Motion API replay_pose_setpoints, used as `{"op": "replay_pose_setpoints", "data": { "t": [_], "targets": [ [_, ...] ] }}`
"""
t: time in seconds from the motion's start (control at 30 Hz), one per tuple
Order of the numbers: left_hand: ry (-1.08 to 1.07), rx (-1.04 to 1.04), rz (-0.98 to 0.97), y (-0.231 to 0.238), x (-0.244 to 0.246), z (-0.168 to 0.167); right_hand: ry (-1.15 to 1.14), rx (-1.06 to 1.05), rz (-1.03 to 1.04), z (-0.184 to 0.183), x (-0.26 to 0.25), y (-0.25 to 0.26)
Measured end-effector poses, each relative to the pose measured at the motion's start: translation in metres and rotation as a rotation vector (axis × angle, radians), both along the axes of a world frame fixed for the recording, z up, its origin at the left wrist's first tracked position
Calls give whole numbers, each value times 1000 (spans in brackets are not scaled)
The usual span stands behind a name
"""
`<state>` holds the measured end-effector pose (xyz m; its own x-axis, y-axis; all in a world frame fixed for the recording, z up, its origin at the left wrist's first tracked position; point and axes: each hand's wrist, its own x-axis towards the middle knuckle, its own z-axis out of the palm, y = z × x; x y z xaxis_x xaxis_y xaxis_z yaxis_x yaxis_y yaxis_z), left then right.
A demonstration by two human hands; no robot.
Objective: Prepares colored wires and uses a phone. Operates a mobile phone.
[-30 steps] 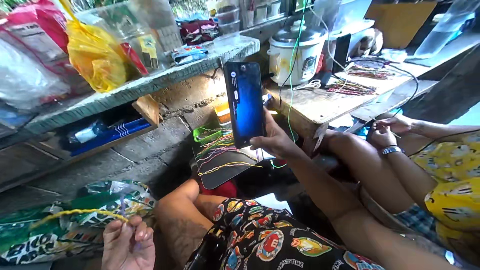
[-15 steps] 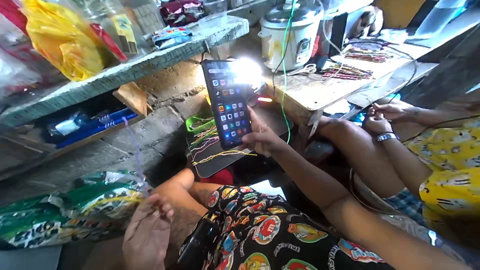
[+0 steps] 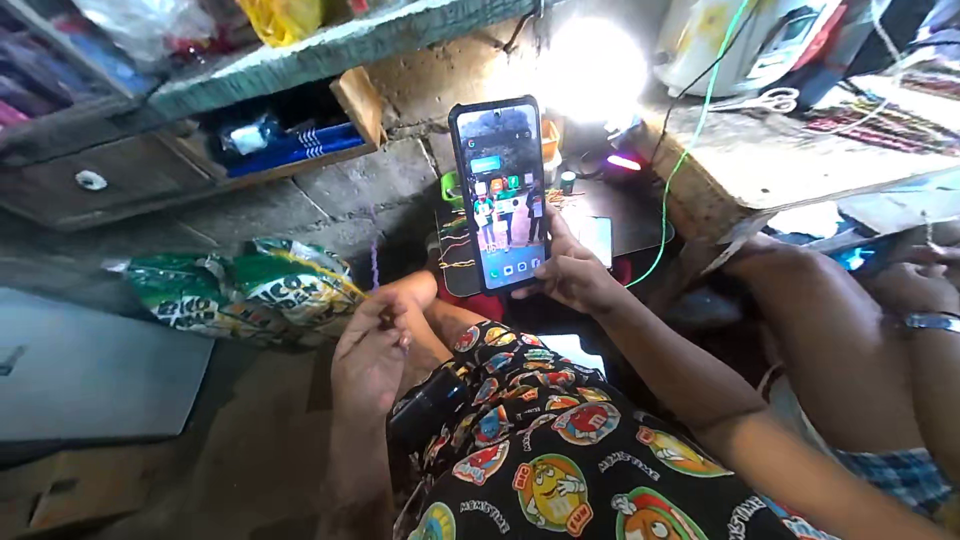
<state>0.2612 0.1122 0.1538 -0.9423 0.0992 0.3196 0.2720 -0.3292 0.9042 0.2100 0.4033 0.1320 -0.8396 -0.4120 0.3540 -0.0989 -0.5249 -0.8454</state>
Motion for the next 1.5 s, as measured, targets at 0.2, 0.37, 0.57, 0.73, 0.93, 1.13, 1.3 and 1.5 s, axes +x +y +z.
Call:
{"op": "replay_pose_setpoints", "data": {
  "t": [0.2,0.37,0.57,0.73,0.93,1.13,1.3,1.5],
  "targets": [
    [7,-10,-1,-2,1,-2,-36,79,44,3,14,-30],
    [27,-190,44,-1,5,2,-21,130,152,-6,19,-48],
    [-60,-260,-58,7,7,4,-3,202,171,-9,25,-56],
    [-48,-258,-89,4,13,2,-13,243,115,-7,28,-68],
    [34,-123,-127,6,1,-10,-38,248,109,-1,29,-73],
    [-57,-111,-121,9,2,-8,-58,307,98,11,36,-70],
    [-125,-147,-10,18,9,-3,-75,326,123,0,35,-68],
    [-143,-192,-102,10,7,-6,-71,265,129,-6,35,-69]
  ]
}}
